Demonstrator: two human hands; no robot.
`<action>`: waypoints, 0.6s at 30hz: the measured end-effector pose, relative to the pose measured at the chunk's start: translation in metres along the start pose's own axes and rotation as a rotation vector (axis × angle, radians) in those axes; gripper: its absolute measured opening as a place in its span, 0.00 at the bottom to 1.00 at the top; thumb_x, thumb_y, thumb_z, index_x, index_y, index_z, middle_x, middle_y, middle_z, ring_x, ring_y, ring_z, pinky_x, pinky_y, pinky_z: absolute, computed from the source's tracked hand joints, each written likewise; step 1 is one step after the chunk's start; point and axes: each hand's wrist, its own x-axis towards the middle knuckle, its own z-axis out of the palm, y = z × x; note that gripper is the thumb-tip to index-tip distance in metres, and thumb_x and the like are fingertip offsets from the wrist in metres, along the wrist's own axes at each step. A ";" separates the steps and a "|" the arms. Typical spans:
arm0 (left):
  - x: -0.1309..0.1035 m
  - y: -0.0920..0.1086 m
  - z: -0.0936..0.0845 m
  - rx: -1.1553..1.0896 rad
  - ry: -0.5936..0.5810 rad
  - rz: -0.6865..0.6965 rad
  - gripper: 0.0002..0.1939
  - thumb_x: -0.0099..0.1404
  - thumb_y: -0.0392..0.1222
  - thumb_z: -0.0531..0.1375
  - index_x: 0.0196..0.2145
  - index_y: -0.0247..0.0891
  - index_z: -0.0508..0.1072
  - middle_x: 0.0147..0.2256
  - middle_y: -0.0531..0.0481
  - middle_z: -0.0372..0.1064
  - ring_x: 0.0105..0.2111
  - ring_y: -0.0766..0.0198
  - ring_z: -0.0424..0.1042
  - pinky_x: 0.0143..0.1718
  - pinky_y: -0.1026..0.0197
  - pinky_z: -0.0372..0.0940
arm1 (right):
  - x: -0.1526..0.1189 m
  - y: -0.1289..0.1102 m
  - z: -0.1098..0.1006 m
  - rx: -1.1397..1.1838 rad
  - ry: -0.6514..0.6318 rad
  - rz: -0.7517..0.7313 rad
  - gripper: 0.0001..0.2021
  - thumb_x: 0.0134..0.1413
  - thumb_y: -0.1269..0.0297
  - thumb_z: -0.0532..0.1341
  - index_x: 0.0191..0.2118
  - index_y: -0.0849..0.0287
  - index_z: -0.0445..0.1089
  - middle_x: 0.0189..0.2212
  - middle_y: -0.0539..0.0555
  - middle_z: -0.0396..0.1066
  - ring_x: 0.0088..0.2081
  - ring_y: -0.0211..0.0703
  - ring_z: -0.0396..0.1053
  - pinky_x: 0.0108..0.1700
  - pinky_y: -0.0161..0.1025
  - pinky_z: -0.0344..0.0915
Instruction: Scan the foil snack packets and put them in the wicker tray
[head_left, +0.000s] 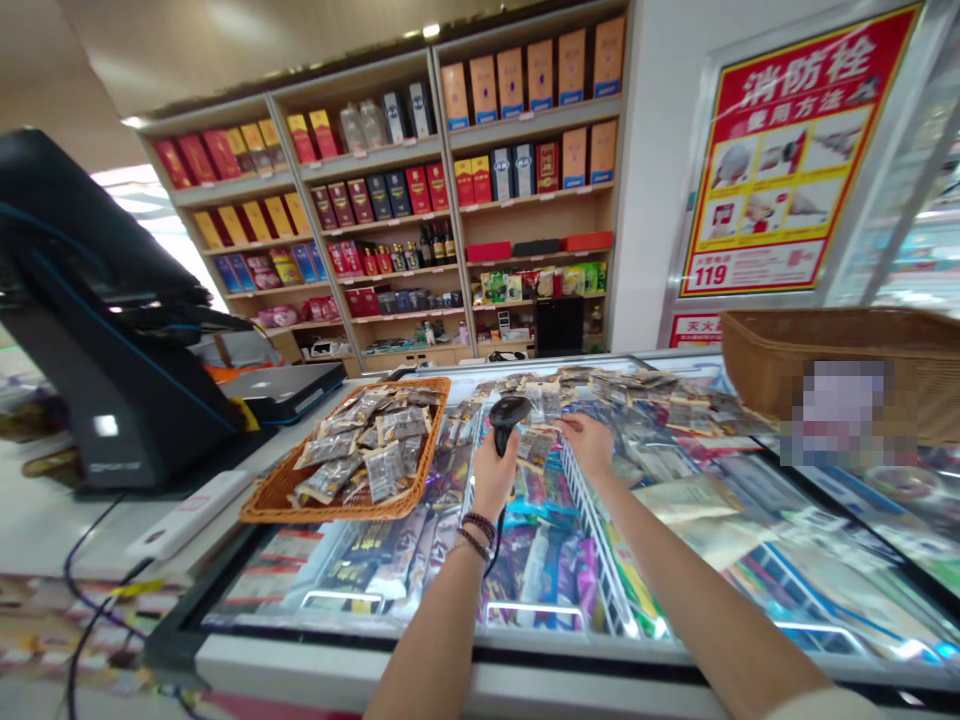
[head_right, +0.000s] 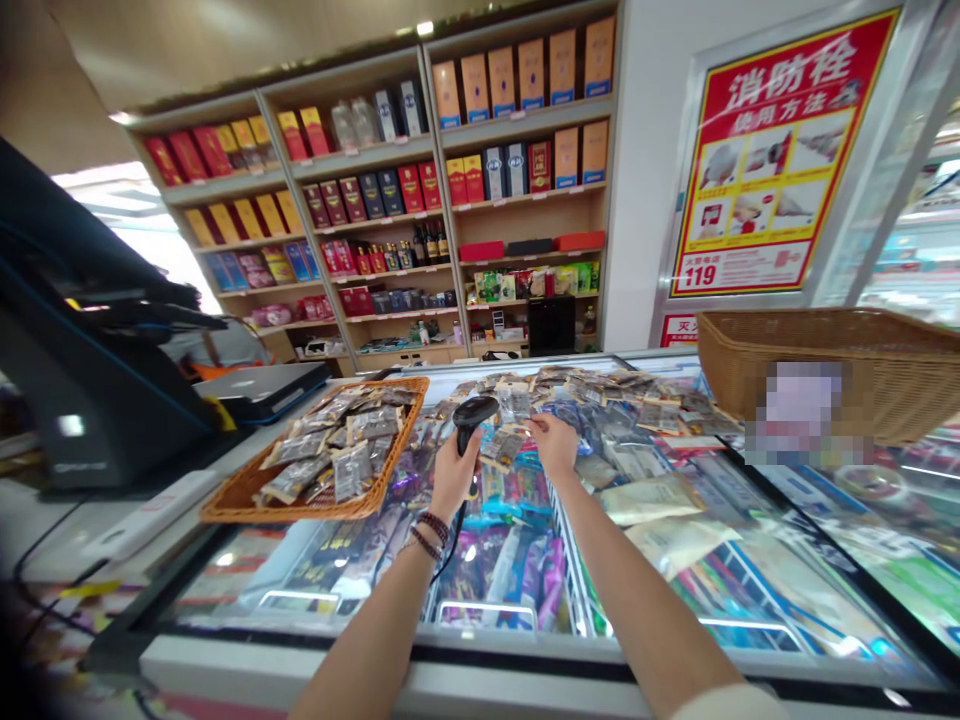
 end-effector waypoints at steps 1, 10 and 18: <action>0.000 0.001 0.000 -0.002 -0.002 0.000 0.21 0.69 0.63 0.59 0.32 0.44 0.68 0.18 0.55 0.63 0.18 0.61 0.66 0.24 0.61 0.57 | -0.001 -0.001 0.000 -0.028 0.017 -0.020 0.09 0.63 0.58 0.66 0.42 0.52 0.83 0.39 0.56 0.85 0.45 0.55 0.82 0.50 0.44 0.73; -0.002 0.005 -0.001 -0.038 0.002 0.002 0.21 0.68 0.63 0.62 0.32 0.43 0.69 0.19 0.54 0.64 0.19 0.62 0.67 0.25 0.62 0.58 | 0.001 0.001 0.002 -0.065 -0.006 -0.052 0.06 0.63 0.60 0.64 0.38 0.53 0.78 0.36 0.55 0.84 0.41 0.52 0.81 0.47 0.43 0.71; -0.001 0.006 -0.004 -0.031 -0.022 0.020 0.23 0.69 0.64 0.59 0.29 0.43 0.66 0.18 0.55 0.63 0.18 0.64 0.66 0.24 0.63 0.59 | 0.002 0.006 0.003 0.005 0.016 -0.080 0.05 0.58 0.60 0.66 0.34 0.53 0.76 0.32 0.53 0.84 0.38 0.51 0.82 0.42 0.41 0.70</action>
